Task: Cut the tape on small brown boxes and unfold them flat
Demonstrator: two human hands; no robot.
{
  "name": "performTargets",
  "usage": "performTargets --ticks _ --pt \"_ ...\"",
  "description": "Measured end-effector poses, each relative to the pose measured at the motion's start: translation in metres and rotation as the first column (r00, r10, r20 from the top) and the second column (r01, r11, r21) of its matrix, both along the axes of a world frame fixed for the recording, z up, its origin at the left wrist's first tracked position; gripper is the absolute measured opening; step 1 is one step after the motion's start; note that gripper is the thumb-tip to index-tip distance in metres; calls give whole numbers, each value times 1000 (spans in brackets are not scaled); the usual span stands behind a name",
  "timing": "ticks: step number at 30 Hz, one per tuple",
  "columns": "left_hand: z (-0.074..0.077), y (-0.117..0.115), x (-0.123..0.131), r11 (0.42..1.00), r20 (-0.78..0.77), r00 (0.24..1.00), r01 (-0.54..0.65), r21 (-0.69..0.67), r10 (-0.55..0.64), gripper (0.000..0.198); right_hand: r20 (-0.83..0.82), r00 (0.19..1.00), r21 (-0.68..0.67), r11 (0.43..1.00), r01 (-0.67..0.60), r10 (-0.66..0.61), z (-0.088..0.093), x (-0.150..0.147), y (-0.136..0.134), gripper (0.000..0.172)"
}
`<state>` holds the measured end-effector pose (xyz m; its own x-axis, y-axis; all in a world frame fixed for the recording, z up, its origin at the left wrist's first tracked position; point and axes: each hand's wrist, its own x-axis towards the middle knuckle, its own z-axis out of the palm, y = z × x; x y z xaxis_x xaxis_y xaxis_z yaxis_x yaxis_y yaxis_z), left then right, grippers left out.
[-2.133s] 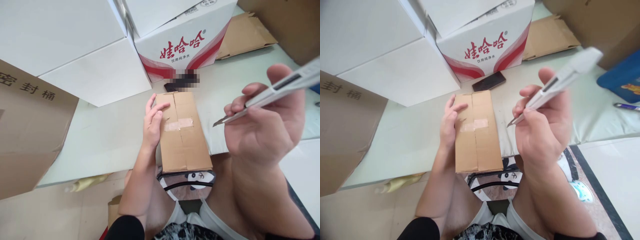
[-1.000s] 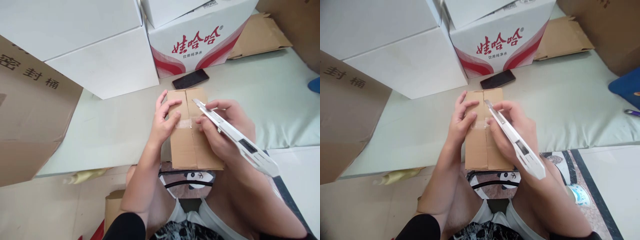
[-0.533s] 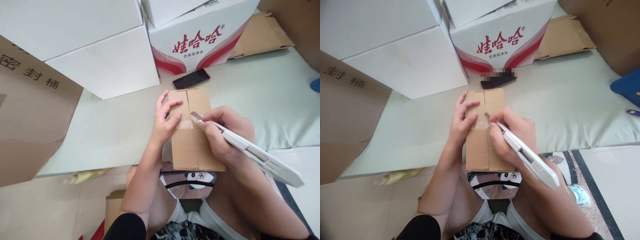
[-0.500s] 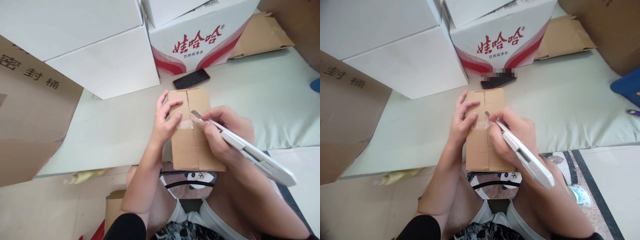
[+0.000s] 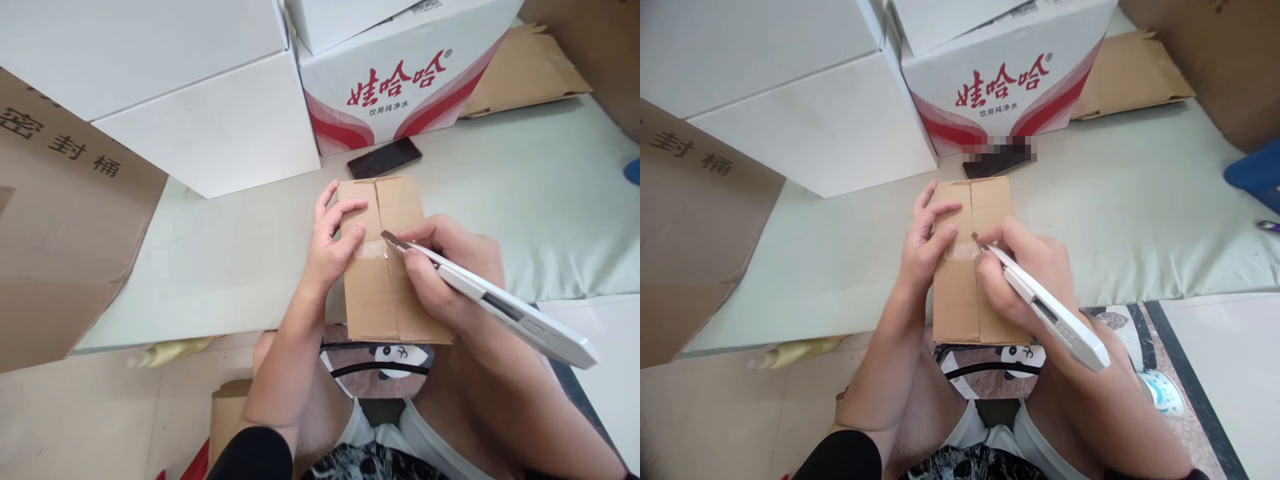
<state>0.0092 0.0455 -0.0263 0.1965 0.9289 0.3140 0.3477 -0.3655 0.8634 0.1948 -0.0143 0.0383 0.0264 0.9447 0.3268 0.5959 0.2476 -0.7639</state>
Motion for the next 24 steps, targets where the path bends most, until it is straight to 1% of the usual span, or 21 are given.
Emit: performTargets --ticks 4,9,17,24 --pt "0 0 0 1000 2 1000 1 3 -1 60 7 1000 -23 1000 3 -2 0 0 0 7" --pt "-1 0 2 1000 7 1000 -15 24 15 59 2 1000 -19 1000 -16 16 0 1 0 4" --pt "0 0 0 1000 3 1000 -1 6 1 58 -28 1000 -8 1000 4 -4 -5 1 -2 6" --pt "-1 1 1 1000 5 1000 -2 8 2 58 -11 1000 -18 1000 23 -23 -1 0 -1 7"
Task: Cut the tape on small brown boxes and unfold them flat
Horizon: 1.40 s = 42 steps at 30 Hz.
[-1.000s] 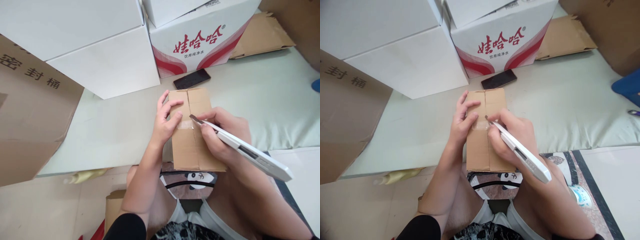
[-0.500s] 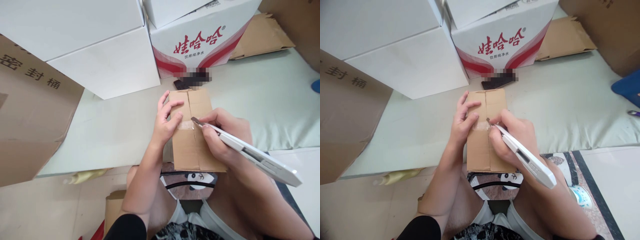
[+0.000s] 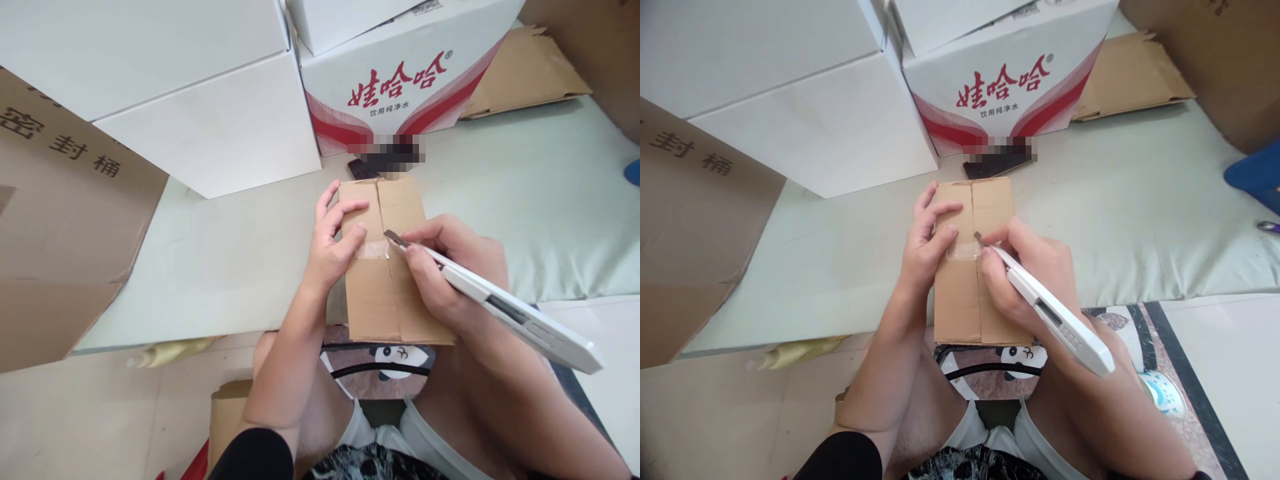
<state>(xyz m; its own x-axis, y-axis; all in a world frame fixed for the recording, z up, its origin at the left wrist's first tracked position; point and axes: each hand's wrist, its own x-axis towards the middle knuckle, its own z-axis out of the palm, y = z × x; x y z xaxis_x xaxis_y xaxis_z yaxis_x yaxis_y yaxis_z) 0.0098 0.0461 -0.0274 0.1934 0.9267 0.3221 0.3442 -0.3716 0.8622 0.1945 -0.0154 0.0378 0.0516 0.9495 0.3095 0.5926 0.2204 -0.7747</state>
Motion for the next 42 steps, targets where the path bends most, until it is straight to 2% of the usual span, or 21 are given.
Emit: performTargets --ticks 22,32,42 --pt "-2 1 -1 999 -1 1000 -1 37 1 56 -22 998 28 998 -55 56 1 2 0 9" --pt "-3 2 -1 999 16 1000 6 49 -6 56 -37 997 -7 998 -61 60 0 3 -1 8" --pt "-3 2 0 998 8 1000 11 59 -12 54 -22 998 38 998 -51 52 -1 1 -1 9"
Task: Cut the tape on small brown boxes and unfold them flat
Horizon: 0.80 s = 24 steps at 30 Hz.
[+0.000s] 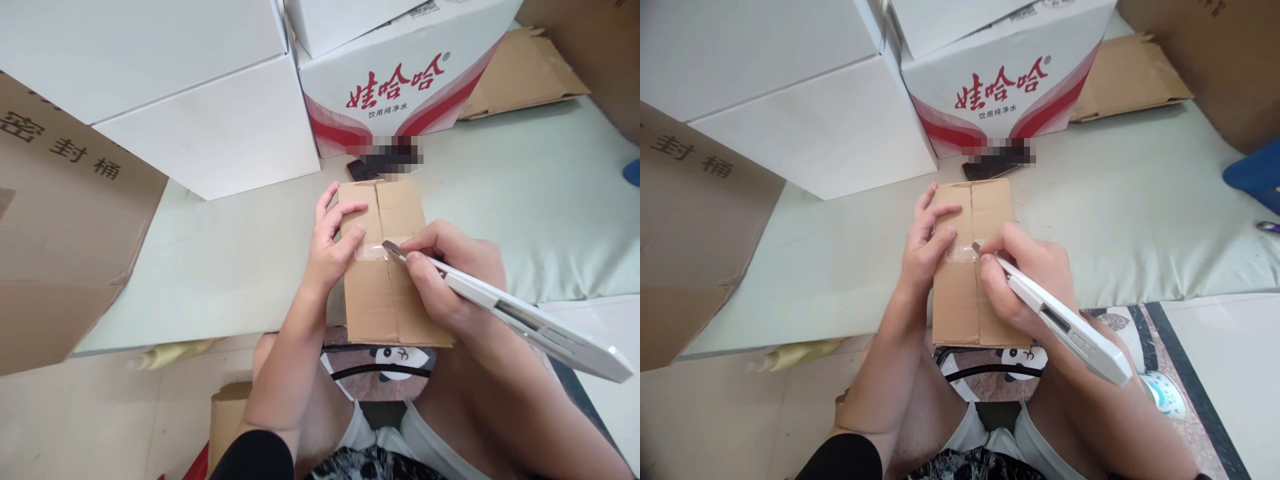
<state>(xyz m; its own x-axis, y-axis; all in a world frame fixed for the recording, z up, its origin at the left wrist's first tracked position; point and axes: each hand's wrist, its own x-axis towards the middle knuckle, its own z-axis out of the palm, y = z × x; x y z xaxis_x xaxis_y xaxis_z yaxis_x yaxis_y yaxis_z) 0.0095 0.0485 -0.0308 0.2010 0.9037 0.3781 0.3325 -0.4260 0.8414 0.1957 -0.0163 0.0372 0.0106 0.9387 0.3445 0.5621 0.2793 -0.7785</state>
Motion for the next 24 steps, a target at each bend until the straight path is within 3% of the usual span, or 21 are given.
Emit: performTargets --ticks 24 --pt "0 0 1 1000 -4 1000 -12 -11 12 55 -25 1000 -61 998 -8 6 -2 2 -1 7"
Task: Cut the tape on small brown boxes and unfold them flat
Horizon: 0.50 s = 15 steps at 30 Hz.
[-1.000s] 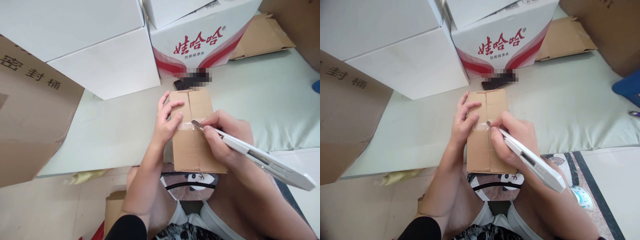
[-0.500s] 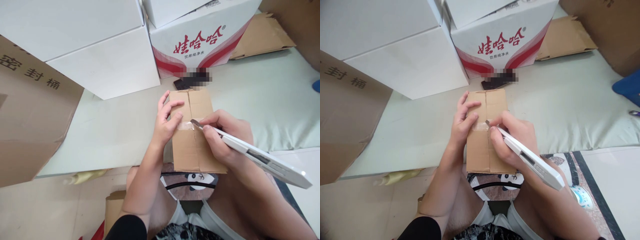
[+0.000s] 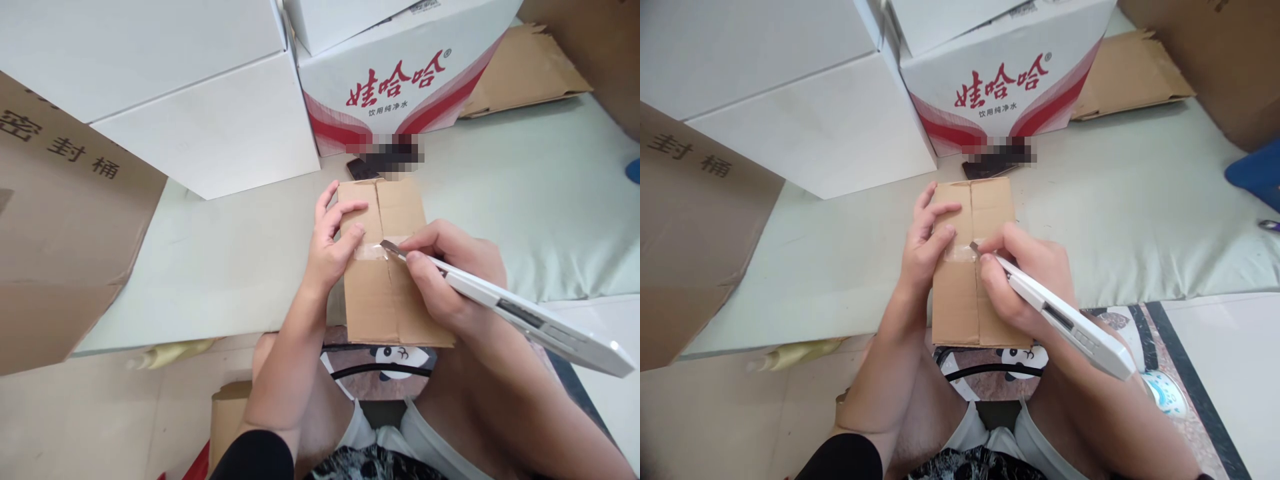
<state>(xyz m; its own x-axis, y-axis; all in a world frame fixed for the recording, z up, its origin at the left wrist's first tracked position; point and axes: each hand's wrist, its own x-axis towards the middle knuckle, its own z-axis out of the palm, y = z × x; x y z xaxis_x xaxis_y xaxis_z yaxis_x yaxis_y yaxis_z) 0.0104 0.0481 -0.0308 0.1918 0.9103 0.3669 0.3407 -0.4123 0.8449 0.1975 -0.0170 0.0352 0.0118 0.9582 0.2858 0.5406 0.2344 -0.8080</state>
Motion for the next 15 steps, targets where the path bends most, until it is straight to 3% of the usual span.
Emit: performTargets --ticks 15 --pt "-1 1 1 1000 6 1000 -15 -3 15 56 -14 1000 -28 1000 5 -5 4 -1 1 8"
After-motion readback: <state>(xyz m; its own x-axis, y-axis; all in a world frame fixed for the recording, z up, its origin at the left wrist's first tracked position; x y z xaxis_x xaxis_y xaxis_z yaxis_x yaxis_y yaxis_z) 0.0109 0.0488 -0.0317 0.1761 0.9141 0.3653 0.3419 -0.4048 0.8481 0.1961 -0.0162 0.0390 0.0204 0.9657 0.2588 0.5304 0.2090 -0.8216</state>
